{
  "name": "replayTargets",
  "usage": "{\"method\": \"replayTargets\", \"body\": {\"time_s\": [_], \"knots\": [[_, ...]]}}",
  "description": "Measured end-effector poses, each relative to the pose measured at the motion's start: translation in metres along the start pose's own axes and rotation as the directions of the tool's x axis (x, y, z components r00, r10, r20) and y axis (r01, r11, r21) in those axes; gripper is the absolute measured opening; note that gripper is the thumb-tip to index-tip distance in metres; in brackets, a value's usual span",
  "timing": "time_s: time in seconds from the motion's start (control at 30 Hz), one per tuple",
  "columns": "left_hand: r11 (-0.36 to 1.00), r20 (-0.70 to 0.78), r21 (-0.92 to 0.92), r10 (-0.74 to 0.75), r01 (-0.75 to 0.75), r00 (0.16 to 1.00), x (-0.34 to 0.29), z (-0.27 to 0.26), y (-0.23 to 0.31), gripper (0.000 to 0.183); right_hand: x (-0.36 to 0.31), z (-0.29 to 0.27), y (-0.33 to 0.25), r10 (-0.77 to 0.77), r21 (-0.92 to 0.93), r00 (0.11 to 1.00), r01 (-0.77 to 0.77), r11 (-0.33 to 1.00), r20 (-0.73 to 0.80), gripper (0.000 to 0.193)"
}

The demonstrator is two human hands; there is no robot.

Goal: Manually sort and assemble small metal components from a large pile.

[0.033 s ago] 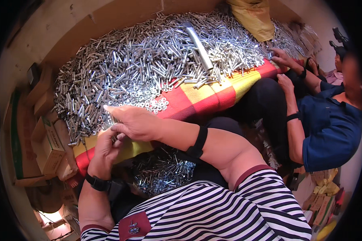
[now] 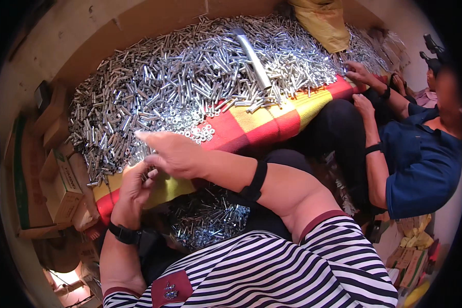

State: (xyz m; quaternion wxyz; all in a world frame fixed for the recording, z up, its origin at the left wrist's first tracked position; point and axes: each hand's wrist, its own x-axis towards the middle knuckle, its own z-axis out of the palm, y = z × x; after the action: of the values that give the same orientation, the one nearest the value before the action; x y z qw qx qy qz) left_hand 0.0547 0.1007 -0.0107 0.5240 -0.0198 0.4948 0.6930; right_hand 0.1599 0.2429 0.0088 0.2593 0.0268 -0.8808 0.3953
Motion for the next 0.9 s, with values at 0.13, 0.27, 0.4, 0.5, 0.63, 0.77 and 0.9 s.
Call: {"method": "replayTargets", "body": {"time_s": [0.13, 0.27, 0.4, 0.5, 0.63, 0.77, 0.9], "knots": [[0.972, -0.069, 0.216, 0.11, -0.092, 0.992, -0.008, -0.005, 0.01, 0.006, -0.012, -0.037, 0.018, 0.209, -0.268, 0.972, -0.232, 0.935, -0.112, 0.019], [0.905, -0.039, 0.399, 0.177, -0.147, 0.983, -0.013, -0.006, 0.006, 0.006, -0.038, -0.073, 0.018, 0.455, -0.552, 0.891, -0.38, 0.742, -0.002, 0.017], [0.748, 0.069, 0.612, 0.271, -0.256, 0.96, -0.004, 0.002, -0.003, 0.009, -0.049, -0.066, 0.025, 0.477, -0.534, 0.879, -0.41, 0.739, -0.015, 0.02], [0.618, 0.095, 0.725, 0.346, -0.304, 0.933, 0.019, 0.015, -0.015, 0.012, -0.042, -0.044, 0.046, 0.291, -0.553, 0.956, -0.266, 0.789, -0.044, 0.016], [0.672, 0.094, 0.671, 0.344, -0.315, 0.934, 0.049, 0.043, -0.005, 0.016, -0.011, -0.026, 0.056, 0.169, -0.551, 0.985, -0.16, 0.819, -0.035, 0.009], [0.775, -0.007, 0.52, 0.424, -0.359, 0.905, 0.062, 0.054, 0.017, 0.014, 0.017, -0.03, 0.059, 0.217, -0.667, 0.969, -0.238, 0.706, -0.117, 0.008], [0.817, -0.005, 0.43, 0.429, -0.386, 0.903, 0.048, 0.037, 0.039, 0.018, 0.011, -0.046, 0.051, 0.127, -0.639, 0.977, -0.208, 0.741, -0.171, 0.009]]}}
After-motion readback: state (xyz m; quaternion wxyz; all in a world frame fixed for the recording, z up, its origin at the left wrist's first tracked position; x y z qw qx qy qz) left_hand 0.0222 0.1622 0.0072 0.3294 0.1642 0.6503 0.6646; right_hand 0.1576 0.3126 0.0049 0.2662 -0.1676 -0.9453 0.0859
